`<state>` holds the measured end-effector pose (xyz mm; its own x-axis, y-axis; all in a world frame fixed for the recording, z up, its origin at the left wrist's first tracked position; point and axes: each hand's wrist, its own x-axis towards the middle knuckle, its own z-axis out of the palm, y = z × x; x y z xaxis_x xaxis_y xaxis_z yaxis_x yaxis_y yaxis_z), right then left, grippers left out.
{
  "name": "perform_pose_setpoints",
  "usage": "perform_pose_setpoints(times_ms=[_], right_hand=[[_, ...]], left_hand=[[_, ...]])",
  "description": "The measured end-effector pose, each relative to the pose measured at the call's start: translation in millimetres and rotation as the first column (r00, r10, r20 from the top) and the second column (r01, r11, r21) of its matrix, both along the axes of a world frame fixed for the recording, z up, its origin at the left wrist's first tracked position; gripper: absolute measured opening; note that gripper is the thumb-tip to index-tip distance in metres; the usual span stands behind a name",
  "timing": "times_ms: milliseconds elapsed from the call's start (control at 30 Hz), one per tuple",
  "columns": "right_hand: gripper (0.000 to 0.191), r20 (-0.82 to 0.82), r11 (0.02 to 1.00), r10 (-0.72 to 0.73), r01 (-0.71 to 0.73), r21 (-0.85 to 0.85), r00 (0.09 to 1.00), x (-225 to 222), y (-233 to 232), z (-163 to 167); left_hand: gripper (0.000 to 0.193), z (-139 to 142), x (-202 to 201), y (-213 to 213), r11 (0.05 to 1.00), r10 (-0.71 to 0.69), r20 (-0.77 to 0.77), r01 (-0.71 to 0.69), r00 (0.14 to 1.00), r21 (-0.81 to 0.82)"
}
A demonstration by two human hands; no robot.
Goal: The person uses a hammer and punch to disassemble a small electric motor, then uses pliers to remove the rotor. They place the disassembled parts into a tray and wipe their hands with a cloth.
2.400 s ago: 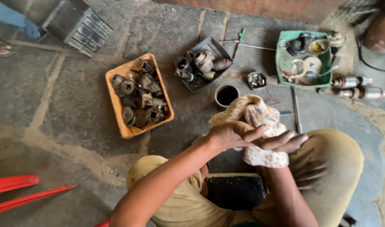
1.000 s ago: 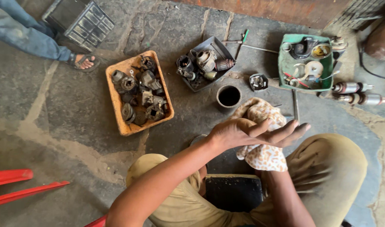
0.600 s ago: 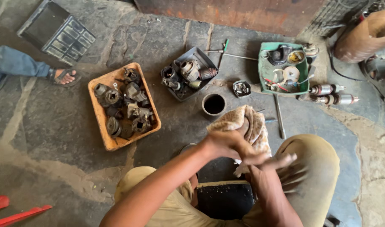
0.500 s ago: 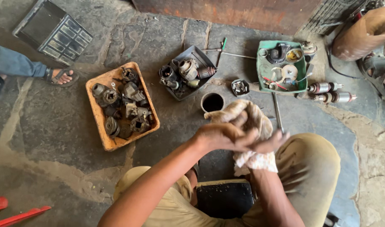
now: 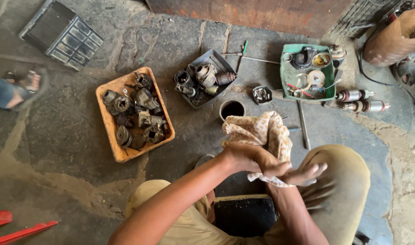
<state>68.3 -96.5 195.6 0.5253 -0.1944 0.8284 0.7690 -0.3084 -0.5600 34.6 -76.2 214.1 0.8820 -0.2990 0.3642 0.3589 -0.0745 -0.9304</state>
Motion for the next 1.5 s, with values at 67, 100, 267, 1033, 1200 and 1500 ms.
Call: perform_pose_setpoints(times_ms=[67,100,267,1033,1200,1500], right_hand=[[0.034,0.026,0.991,0.108,-0.105,-0.08,0.994,1.0,-1.4,10.6],[0.033,0.037,0.972,0.192,-0.185,-0.144,0.981,3.7,-1.7,15.6],[0.029,-0.213,0.575,0.704,-0.72,-0.389,0.678,35.2,-16.0,36.3],[0.031,-0.492,0.04,0.742,-0.763,-0.645,0.455,89.9,-51.1,80.5],[0.032,-0.454,0.033,0.782,-0.755,-0.654,0.427,90.1,-72.0,70.0],[0.034,-0.358,-0.036,0.881,-0.709,-0.704,0.311,69.4,-76.7,44.1]], left_hand=[[0.082,1.1,-0.7,-4.6,0.996,-0.048,0.008,0.047,0.999,0.073],[0.083,2.3,-1.5,-7.9,0.99,-0.078,0.014,0.075,0.997,0.117],[0.087,15.6,-13.0,-15.6,0.961,-0.219,0.07,0.203,0.973,0.187],[0.096,65.8,-61.5,-15.7,0.948,-0.276,0.069,0.259,0.959,0.187],[0.095,58.3,-65.8,-8.0,0.948,-0.283,0.123,0.258,0.951,0.184],[0.094,53.4,-64.3,-4.2,0.965,-0.245,0.134,0.228,0.96,0.13]])
